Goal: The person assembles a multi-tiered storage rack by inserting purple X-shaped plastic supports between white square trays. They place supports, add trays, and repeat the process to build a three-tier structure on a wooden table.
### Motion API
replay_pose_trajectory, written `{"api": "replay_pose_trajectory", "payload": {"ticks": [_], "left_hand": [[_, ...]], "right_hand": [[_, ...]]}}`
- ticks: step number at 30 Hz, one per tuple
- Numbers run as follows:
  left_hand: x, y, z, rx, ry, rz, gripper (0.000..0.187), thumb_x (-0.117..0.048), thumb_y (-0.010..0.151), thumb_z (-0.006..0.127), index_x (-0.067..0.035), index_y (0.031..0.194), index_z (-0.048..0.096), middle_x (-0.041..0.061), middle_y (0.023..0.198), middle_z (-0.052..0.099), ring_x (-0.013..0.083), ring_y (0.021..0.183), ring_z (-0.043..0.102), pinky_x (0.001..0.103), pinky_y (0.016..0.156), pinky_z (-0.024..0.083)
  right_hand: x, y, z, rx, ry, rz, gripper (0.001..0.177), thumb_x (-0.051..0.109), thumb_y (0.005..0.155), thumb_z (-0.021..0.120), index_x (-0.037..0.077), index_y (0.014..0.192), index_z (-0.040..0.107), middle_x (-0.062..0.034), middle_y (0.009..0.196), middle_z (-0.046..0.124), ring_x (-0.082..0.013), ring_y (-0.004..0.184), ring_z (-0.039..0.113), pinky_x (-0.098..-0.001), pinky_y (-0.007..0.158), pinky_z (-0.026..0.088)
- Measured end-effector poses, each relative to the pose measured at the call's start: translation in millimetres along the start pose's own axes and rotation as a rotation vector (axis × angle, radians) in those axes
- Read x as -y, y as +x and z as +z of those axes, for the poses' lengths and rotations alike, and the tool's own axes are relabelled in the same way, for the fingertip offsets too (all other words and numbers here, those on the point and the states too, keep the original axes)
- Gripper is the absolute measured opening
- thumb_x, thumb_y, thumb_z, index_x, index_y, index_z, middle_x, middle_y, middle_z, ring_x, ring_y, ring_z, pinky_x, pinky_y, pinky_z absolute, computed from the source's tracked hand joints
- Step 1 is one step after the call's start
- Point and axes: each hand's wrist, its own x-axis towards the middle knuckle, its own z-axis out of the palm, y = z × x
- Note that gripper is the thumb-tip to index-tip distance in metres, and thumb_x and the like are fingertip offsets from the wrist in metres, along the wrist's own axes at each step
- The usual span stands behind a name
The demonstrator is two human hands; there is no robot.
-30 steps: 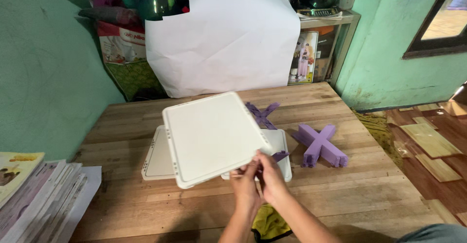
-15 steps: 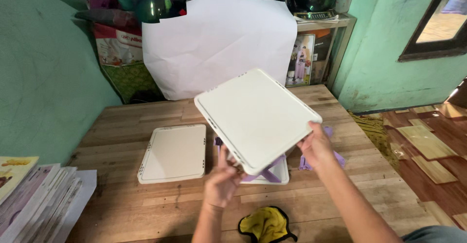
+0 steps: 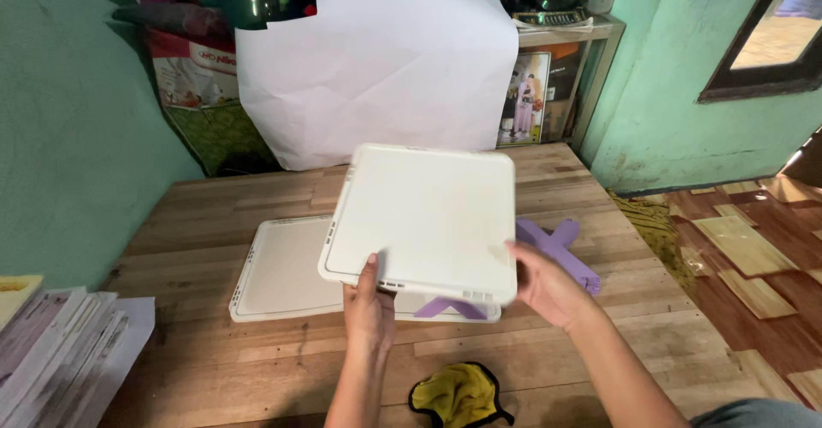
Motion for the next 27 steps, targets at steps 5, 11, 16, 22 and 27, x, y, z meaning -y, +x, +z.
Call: {"api": "replay_pose_trajectory", "payload": {"ticks": [5, 11, 16, 22, 27], "left_hand": [[-19.6, 2.9, 11.8, 0.071, -0.005, -0.071, 0.061, -0.031, 0.086, 0.070, -0.010, 0.136, 0.044, 0.013, 0.126, 0.060, 0.0232, 0.113, 0.062, 0.041, 0.096, 0.053], [-21.8, 29.1, -3.6, 0.085, 0.163, -0.172, 0.045, -0.025, 0.089, 0.077, 0.000, 0.120, 0.056, 0.013, 0.099, 0.063, 0.0221, 0.086, 0.061, 0.039, 0.078, 0.054], [2.3, 44.7, -14.9, 0.150, 0.316, -0.055, 0.037, -0.019, 0.088, 0.076, -0.005, 0.118, 0.060, 0.007, 0.096, 0.069, 0.0165, 0.085, 0.060, 0.034, 0.077, 0.051], [26.0, 59.2, -30.4, 0.085, 0.393, -0.009, 0.034, -0.019, 0.087, 0.076, -0.009, 0.115, 0.058, 0.006, 0.095, 0.072, 0.0146, 0.085, 0.063, 0.033, 0.079, 0.053], [37.7, 71.4, -41.3, 0.125, 0.342, 0.024, 0.034, -0.019, 0.089, 0.077, -0.006, 0.113, 0.057, 0.007, 0.096, 0.070, 0.0148, 0.082, 0.061, 0.034, 0.076, 0.053]], "right_hand": [[-4.9, -1.0, 0.1, 0.072, -0.049, -0.037, 0.033, 0.024, 0.093, 0.071, -0.001, 0.113, 0.068, -0.0118, 0.100, 0.070, -0.0205, 0.083, 0.063, -0.0359, 0.073, 0.054], [-9.1, 18.5, -29.2, 0.079, 0.140, -0.148, 0.020, 0.016, 0.093, 0.071, 0.002, 0.107, 0.069, -0.0057, 0.095, 0.067, -0.0141, 0.076, 0.057, -0.0318, 0.069, 0.052], [-27.0, 33.2, -39.3, 0.002, 0.062, -0.128, 0.026, 0.018, 0.093, 0.070, -0.001, 0.111, 0.068, -0.0077, 0.096, 0.069, -0.0160, 0.078, 0.060, -0.0332, 0.070, 0.053], [-48.2, 53.1, -45.7, -0.107, -0.095, -0.184, 0.035, 0.025, 0.094, 0.069, 0.000, 0.118, 0.070, -0.0072, 0.096, 0.070, -0.0163, 0.078, 0.060, -0.0322, 0.070, 0.053], [-64.3, 68.2, -52.8, -0.188, -0.153, -0.167, 0.038, 0.028, 0.094, 0.069, 0.004, 0.124, 0.071, -0.0056, 0.100, 0.070, -0.0154, 0.084, 0.061, -0.0309, 0.075, 0.053]]}}
